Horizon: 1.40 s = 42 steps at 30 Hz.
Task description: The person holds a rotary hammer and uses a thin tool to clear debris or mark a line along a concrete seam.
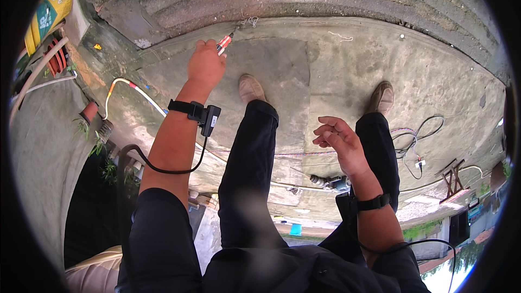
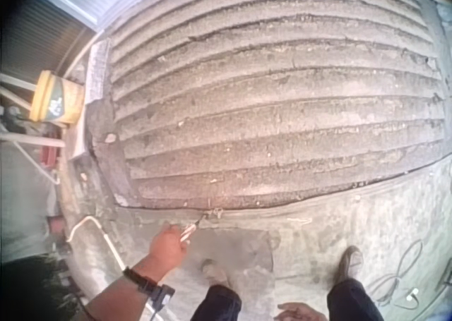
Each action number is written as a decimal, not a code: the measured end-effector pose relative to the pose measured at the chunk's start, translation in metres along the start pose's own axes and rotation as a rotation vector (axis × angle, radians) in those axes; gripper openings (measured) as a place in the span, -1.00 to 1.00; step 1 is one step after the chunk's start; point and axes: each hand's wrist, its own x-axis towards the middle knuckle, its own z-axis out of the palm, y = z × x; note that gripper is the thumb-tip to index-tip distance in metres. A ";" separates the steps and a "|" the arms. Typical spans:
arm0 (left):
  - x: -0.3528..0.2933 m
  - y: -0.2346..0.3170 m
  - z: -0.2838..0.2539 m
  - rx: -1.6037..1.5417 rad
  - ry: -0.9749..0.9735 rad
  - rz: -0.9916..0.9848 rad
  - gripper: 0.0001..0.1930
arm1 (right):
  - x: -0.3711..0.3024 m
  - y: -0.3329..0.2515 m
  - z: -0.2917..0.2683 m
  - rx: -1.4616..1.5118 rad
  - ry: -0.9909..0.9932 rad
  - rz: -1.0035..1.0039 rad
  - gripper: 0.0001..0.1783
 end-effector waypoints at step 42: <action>-0.002 0.000 -0.013 -0.020 -0.109 -0.077 -0.64 | 0.001 0.003 0.001 0.018 -0.007 0.000 -0.59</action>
